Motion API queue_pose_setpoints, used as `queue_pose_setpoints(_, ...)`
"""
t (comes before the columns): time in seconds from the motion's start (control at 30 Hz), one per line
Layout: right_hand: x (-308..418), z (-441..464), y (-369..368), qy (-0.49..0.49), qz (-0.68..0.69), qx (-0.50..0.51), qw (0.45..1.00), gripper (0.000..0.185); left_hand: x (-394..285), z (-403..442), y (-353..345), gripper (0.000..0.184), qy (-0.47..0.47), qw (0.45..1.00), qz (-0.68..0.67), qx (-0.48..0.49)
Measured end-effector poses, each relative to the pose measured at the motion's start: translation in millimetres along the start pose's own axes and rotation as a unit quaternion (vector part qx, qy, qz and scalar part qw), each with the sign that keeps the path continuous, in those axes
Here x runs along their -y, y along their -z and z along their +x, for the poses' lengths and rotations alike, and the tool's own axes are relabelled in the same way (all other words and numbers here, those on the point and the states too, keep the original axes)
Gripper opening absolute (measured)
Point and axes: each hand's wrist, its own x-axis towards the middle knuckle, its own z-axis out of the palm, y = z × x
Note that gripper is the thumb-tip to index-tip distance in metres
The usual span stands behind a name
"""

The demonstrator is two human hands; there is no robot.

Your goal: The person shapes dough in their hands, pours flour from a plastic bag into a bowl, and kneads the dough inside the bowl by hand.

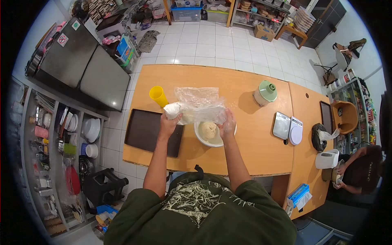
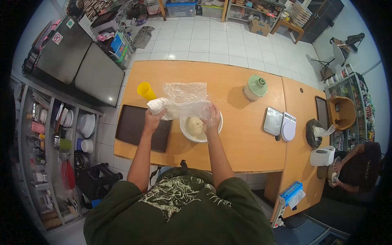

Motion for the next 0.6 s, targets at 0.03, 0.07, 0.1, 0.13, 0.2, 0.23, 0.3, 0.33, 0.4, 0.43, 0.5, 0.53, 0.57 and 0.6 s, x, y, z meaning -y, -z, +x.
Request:
queue_pose_setpoints(0.03,-13,18,13,0.009,-0.02,0.036,0.999,0.039,-1,2,-1,0.028,0.0,1.0,0.012,0.0)
queue_pose_setpoints(0.07,-18,28,19,0.019,-0.041,0.072,0.996,0.032,1,5,-1,0.028,0.0,1.0,0.011,0.001)
queue_pose_setpoints(0.1,-17,30,16,0.021,-0.041,0.072,0.996,0.032,3,11,0,0.03,-0.007,1.0,0.018,0.006)
queue_pose_setpoints(0.13,-18,30,13,-0.011,-0.02,0.053,0.998,0.025,5,14,2,0.032,-0.011,1.0,0.025,0.009)
queue_pose_setpoints(0.2,-17,33,9,-0.041,0.001,0.034,0.999,0.019,7,18,4,0.03,-0.008,1.0,0.023,0.006)
queue_pose_setpoints(0.23,-17,36,8,-0.064,0.023,0.044,0.997,0.018,7,21,4,0.029,-0.005,1.0,0.021,0.003)
queue_pose_setpoints(0.3,-22,44,8,-0.089,0.044,0.055,0.994,0.017,15,26,9,0.029,-0.007,1.0,0.02,0.002)
queue_pose_setpoints(0.33,-29,53,10,-0.087,0.05,0.039,0.994,0.017,16,28,9,0.029,-0.01,1.0,0.019,0.002)
queue_pose_setpoints(0.4,-38,66,13,-0.086,0.054,0.024,0.995,0.017,18,29,12,0.029,-0.01,0.999,0.044,0.0)
queue_pose_setpoints(0.43,-41,70,14,-0.091,0.053,0.039,0.994,0.017,18,29,13,0.029,-0.009,0.998,0.07,-0.002)
queue_pose_setpoints(0.5,-44,74,15,-0.096,0.052,0.054,0.993,0.018,20,33,14,0.03,-0.01,0.997,0.071,-0.006)
queue_pose_setpoints(0.53,-44,74,13,-0.102,0.059,0.049,0.992,0.018,22,34,14,0.031,-0.012,0.997,0.072,-0.01)
queue_pose_setpoints(0.57,-43,74,10,-0.108,0.066,0.045,0.991,0.018,23,35,14,0.031,-0.012,0.997,0.071,-0.011)
queue_pose_setpoints(0.6,-43,74,11,-0.108,0.066,0.046,0.991,0.018,20,34,13,0.032,-0.027,0.996,0.088,-0.014)
